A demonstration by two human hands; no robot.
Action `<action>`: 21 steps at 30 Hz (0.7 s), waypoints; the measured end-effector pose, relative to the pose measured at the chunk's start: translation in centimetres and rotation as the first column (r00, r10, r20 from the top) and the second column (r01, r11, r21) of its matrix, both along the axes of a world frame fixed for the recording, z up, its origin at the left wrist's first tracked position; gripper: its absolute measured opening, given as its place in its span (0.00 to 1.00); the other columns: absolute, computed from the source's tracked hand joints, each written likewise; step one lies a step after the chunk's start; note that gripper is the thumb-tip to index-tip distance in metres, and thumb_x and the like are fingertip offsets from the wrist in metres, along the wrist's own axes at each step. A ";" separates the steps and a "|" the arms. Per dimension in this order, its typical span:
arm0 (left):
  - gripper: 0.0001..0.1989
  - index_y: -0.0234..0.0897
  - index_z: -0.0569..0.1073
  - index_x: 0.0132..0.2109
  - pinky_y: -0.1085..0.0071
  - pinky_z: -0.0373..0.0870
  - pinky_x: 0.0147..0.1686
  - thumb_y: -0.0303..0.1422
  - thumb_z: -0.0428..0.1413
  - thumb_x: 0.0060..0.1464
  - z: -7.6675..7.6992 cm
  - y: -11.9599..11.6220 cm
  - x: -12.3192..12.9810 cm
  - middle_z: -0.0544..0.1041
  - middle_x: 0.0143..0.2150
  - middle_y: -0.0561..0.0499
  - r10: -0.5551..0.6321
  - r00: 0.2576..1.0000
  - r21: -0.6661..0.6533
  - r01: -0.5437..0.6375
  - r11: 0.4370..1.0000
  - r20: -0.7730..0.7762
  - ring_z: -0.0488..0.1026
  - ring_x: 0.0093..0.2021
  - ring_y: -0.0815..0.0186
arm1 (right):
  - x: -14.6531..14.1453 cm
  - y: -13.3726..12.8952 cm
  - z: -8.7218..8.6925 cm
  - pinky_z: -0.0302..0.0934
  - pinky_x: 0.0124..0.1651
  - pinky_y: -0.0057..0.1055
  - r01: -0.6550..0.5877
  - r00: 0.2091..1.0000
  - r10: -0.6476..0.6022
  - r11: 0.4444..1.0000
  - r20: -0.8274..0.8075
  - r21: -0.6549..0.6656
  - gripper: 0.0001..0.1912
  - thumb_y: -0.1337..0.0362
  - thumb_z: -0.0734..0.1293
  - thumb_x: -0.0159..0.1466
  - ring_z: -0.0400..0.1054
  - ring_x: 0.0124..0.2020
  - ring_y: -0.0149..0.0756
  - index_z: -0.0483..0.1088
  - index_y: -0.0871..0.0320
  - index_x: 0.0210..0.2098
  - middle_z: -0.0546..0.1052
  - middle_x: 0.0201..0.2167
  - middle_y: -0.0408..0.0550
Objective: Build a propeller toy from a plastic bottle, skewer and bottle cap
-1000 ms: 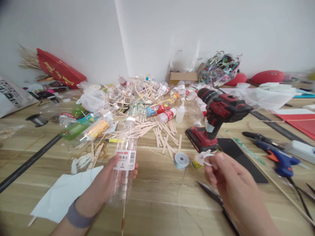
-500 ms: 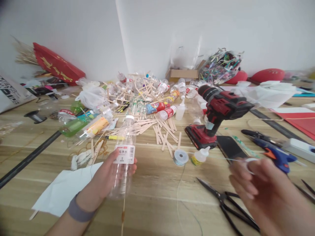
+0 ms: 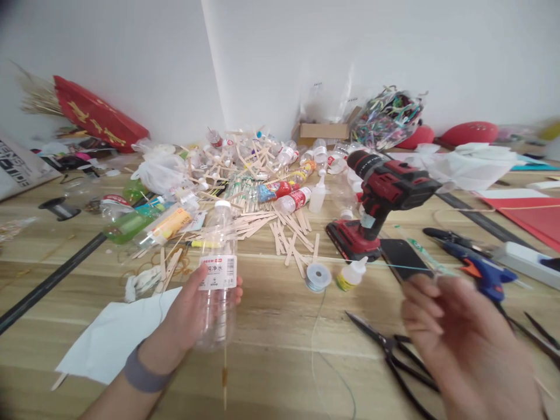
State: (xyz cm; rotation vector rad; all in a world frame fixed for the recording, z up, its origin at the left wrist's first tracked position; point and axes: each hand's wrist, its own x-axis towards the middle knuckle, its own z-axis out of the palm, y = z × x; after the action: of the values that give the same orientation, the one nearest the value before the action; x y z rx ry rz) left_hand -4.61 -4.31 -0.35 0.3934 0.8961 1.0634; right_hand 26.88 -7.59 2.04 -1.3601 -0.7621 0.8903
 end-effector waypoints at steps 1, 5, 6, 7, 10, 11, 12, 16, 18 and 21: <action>0.19 0.29 0.78 0.35 0.70 0.75 0.34 0.44 0.61 0.52 -0.1 -0.1 0.1 0.82 0.31 0.44 0.014 1.000 0.037 -0.014 0.999 -0.007 0.79 0.29 0.62 | -1.7 -0.1 0.0 0.41 0.15 0.30 0.003 0.978 0.000 1.000 -0.210 0.018 0.23 0.46 0.73 0.49 0.44 0.18 0.29 0.59 0.51 0.21 0.56 0.21 0.39; 0.26 0.32 0.78 0.38 0.69 0.74 0.34 0.48 0.69 0.36 -0.4 -0.3 0.5 0.83 0.32 0.45 0.045 0.999 0.126 -0.043 0.991 -0.009 0.79 0.31 0.60 | -7.6 -0.3 -1.7 0.50 0.18 0.22 -0.411 0.788 0.265 0.898 -0.555 -0.156 0.26 0.49 0.78 0.45 0.52 0.17 0.21 0.61 0.59 0.16 0.68 0.22 0.41; 0.27 0.32 0.78 0.38 0.70 0.73 0.34 0.48 0.69 0.35 -0.4 -0.4 0.5 0.83 0.33 0.46 0.041 0.999 0.131 -0.040 0.991 -0.002 0.79 0.31 0.60 | -8.7 -0.4 -2.2 0.50 0.18 0.21 -0.511 0.751 0.338 0.841 -0.568 -0.175 0.26 0.46 0.76 0.48 0.53 0.16 0.21 0.64 0.60 0.17 0.69 0.21 0.42; 0.27 0.33 0.78 0.38 0.70 0.73 0.34 0.48 0.69 0.35 -0.4 -0.4 0.6 0.83 0.33 0.46 0.036 0.999 0.130 -0.037 0.991 0.009 0.79 0.31 0.61 | -9.6 -0.5 -2.7 0.50 0.18 0.20 -0.584 0.725 0.403 0.790 -0.558 -0.187 0.24 0.44 0.74 0.51 0.55 0.16 0.21 0.69 0.60 0.21 0.71 0.21 0.43; 0.26 0.33 0.79 0.38 0.69 0.74 0.36 0.48 0.70 0.35 -0.3 -0.6 0.7 0.83 0.34 0.45 0.027 0.998 0.122 -0.033 0.992 0.051 0.79 0.32 0.61 | -11.0 -0.3 -3.2 0.51 0.20 0.21 -0.658 0.703 0.504 0.729 -0.502 -0.189 0.23 0.45 0.73 0.53 0.59 0.18 0.23 0.76 0.61 0.29 0.72 0.22 0.43; 0.26 0.33 0.80 0.37 0.69 0.74 0.37 0.47 0.70 0.34 -0.3 -0.6 0.7 0.83 0.34 0.45 0.020 0.998 0.120 -0.028 0.992 0.066 0.79 0.32 0.61 | -11.1 -0.2 -3.1 0.52 0.21 0.21 -0.633 0.720 0.486 0.752 -0.496 -0.183 0.23 0.45 0.74 0.52 0.59 0.19 0.23 0.77 0.61 0.31 0.72 0.23 0.43; 0.25 0.33 0.80 0.37 0.68 0.74 0.38 0.47 0.70 0.34 -0.3 -0.7 0.7 0.83 0.34 0.45 0.009 0.997 0.120 -0.018 0.993 0.078 0.79 0.33 0.61 | -11.0 0.0 -3.0 0.52 0.21 0.21 -0.596 0.740 0.451 0.783 -0.499 -0.177 0.23 0.46 0.75 0.50 0.59 0.19 0.23 0.78 0.61 0.32 0.73 0.24 0.43; 0.25 0.35 0.80 0.40 0.67 0.74 0.40 0.46 0.70 0.37 -0.4 -0.9 0.8 0.83 0.36 0.45 -0.029 0.994 0.158 0.013 0.987 0.103 0.80 0.35 0.59 | -10.8 0.3 -3.1 0.54 0.26 0.22 -0.529 0.793 0.395 0.824 -0.464 -0.201 0.23 0.46 0.77 0.46 0.59 0.22 0.25 0.78 0.60 0.31 0.73 0.24 0.43; 0.24 0.36 0.80 0.41 0.67 0.74 0.41 0.46 0.69 0.38 -0.6 -1.0 0.8 0.83 0.38 0.45 -0.001 0.993 0.169 -0.019 0.985 0.117 0.80 0.36 0.59 | -11.1 0.0 -3.7 0.53 0.28 0.24 -0.613 0.775 0.509 0.748 -0.373 -0.252 0.23 0.45 0.76 0.48 0.58 0.22 0.26 0.77 0.61 0.27 0.70 0.20 0.41; 0.24 0.37 0.81 0.41 0.67 0.75 0.41 0.46 0.69 0.37 -0.8 -0.9 0.7 0.84 0.39 0.47 0.062 0.987 0.157 -0.086 0.984 0.150 0.80 0.37 0.59 | -11.8 -0.6 -4.7 0.50 0.27 0.25 -0.790 0.605 0.751 0.523 -0.265 -0.321 0.26 0.42 0.73 0.49 0.55 0.22 0.26 0.76 0.62 0.24 0.65 0.18 0.40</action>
State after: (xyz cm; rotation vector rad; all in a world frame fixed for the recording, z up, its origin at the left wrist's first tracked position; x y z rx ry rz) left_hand -3.87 -5.22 -1.10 0.4159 0.7012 1.2228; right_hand 15.07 -8.20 -2.64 -1.3002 -1.1933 1.9191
